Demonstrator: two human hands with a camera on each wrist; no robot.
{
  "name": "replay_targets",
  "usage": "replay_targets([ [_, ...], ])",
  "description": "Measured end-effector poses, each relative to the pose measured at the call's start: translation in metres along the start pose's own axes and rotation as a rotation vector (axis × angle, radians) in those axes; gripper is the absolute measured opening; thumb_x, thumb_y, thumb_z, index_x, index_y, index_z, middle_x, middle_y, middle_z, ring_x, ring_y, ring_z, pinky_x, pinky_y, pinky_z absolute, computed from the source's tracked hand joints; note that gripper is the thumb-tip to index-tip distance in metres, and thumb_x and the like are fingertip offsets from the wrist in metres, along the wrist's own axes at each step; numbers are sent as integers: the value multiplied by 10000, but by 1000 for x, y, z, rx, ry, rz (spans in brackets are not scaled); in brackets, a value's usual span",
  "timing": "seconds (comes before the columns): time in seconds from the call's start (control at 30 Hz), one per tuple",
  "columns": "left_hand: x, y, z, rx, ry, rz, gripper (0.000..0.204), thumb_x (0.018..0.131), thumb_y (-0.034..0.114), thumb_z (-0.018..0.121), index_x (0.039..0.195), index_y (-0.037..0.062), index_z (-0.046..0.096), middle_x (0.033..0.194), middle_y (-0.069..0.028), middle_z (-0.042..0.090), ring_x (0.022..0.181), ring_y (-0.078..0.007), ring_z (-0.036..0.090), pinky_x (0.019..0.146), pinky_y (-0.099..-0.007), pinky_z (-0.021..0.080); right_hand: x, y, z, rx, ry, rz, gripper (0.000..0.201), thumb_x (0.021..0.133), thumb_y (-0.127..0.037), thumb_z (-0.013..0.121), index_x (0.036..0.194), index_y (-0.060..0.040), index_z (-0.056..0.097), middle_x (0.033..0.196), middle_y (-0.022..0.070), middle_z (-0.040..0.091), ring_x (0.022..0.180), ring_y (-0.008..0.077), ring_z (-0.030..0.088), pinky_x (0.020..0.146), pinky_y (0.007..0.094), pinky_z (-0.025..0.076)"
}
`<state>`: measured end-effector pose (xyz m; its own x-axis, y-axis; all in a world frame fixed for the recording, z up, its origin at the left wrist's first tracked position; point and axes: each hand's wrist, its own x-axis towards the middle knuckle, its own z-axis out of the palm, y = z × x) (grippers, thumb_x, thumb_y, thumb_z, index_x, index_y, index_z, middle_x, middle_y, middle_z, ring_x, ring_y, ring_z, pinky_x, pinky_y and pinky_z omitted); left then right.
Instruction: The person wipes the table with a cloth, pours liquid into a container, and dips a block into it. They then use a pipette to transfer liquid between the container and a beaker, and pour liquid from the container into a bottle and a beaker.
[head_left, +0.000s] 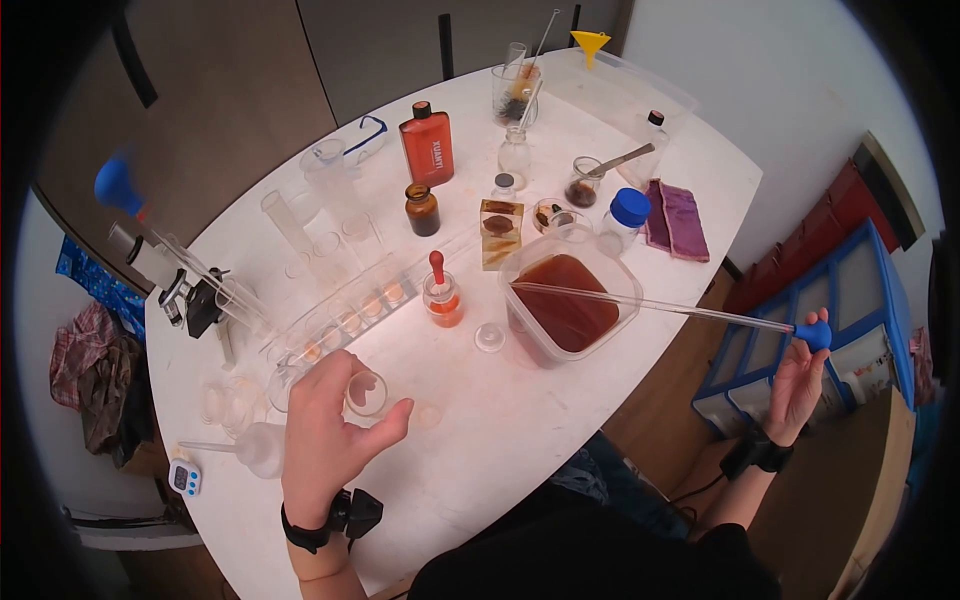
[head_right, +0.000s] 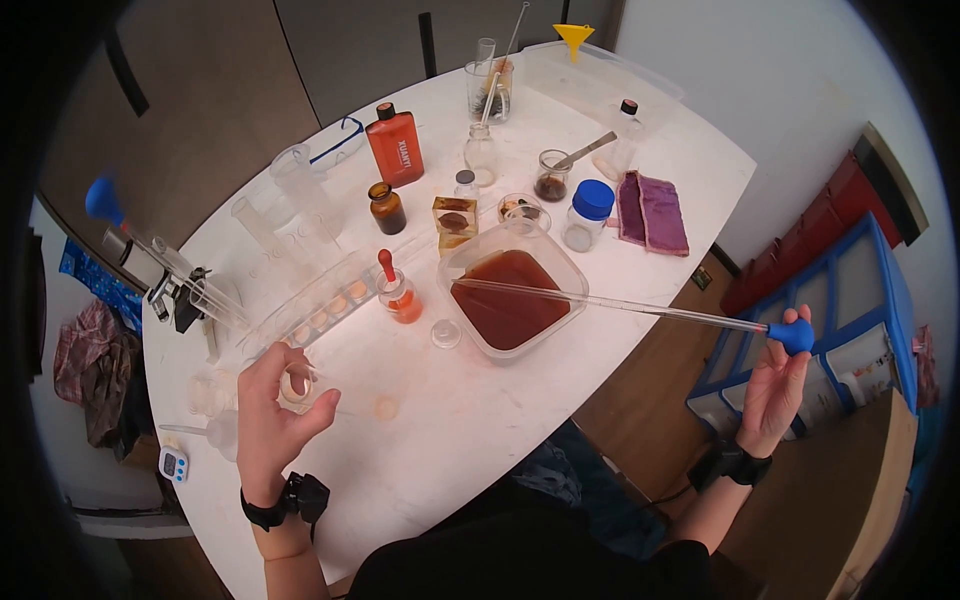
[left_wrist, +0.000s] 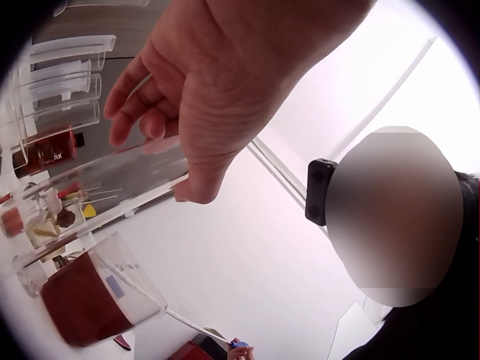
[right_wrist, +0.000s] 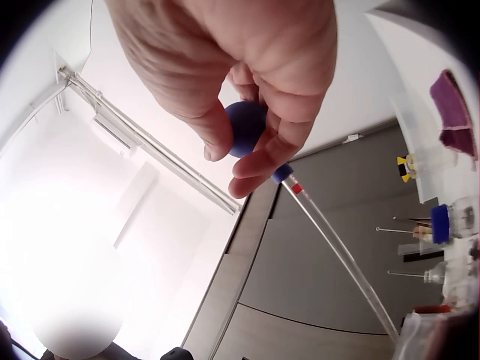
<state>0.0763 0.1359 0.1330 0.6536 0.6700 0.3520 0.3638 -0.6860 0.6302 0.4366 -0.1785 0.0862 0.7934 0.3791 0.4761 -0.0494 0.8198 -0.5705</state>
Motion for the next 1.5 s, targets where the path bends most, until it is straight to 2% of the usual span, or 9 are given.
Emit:
replay_targets([
  [0.2,-2,-1,3,-12,10,-2,333,568,138,730,717,18,457,622,-74,462,552,-203,427,550,-287,383,4,8,4,127,3,34,493,928,-145,496,1328,29,265,1277,152,399,707,105,423,703,213,432],
  [0.47,-4,-5,4,-12,16,-47,342,559,139,714,749,13,459,603,-58,428,550,-179,406,597,-261,391,3,21,0,168,73,7,426,904,-252,523,1226,8,421,1135,98,525,605,73,371,631,195,371],
  [0.57,-4,-6,5,1,33,7,341,567,147,712,753,14,459,596,-56,409,553,-180,402,586,-263,380,3,26,-4,189,111,1,394,932,-243,475,1227,5,393,1098,106,517,600,79,382,624,204,372],
  [0.9,-4,-7,4,-40,17,-23,340,573,158,718,757,19,468,615,-54,429,562,-172,407,568,-265,366,0,29,-17,52,129,-17,376,916,-297,491,1154,-6,478,1026,74,551,581,71,375,858,293,431],
  [1.1,-4,-5,4,-19,12,-6,348,569,149,723,771,16,472,629,-52,455,560,-169,412,565,-268,372,0,33,-25,-37,142,-75,372,904,-313,516,1125,-15,503,1015,69,549,576,66,387,796,276,462],
  [1.17,-3,1,4,-77,7,-81,244,607,98,636,711,19,431,602,-48,409,578,-148,395,900,-345,419,0,33,-18,-126,193,-104,385,899,-324,519,1123,-12,505,992,70,555,566,62,387,774,262,467],
  [1.2,-4,-1,4,-76,8,-83,244,607,98,636,711,19,431,602,-48,409,578,-148,395,900,-345,419,1,31,-14,-217,244,-136,399,895,-335,522,1122,-8,506,969,71,561,557,59,388,753,249,472],
  [1.27,-4,-7,4,-12,18,5,344,570,143,724,756,16,463,625,-59,461,554,-181,415,572,-273,383,3,23,-7,-286,185,-113,392,901,-335,508,1103,1,509,969,74,562,557,54,398,735,236,473],
  [1.5,-4,-8,4,-4,7,27,350,571,152,724,742,16,450,623,-72,467,545,-200,414,579,-282,392,23,3,12,-515,60,-250,418,900,-369,492,1057,15,538,999,77,590,519,26,389,609,195,422],
])
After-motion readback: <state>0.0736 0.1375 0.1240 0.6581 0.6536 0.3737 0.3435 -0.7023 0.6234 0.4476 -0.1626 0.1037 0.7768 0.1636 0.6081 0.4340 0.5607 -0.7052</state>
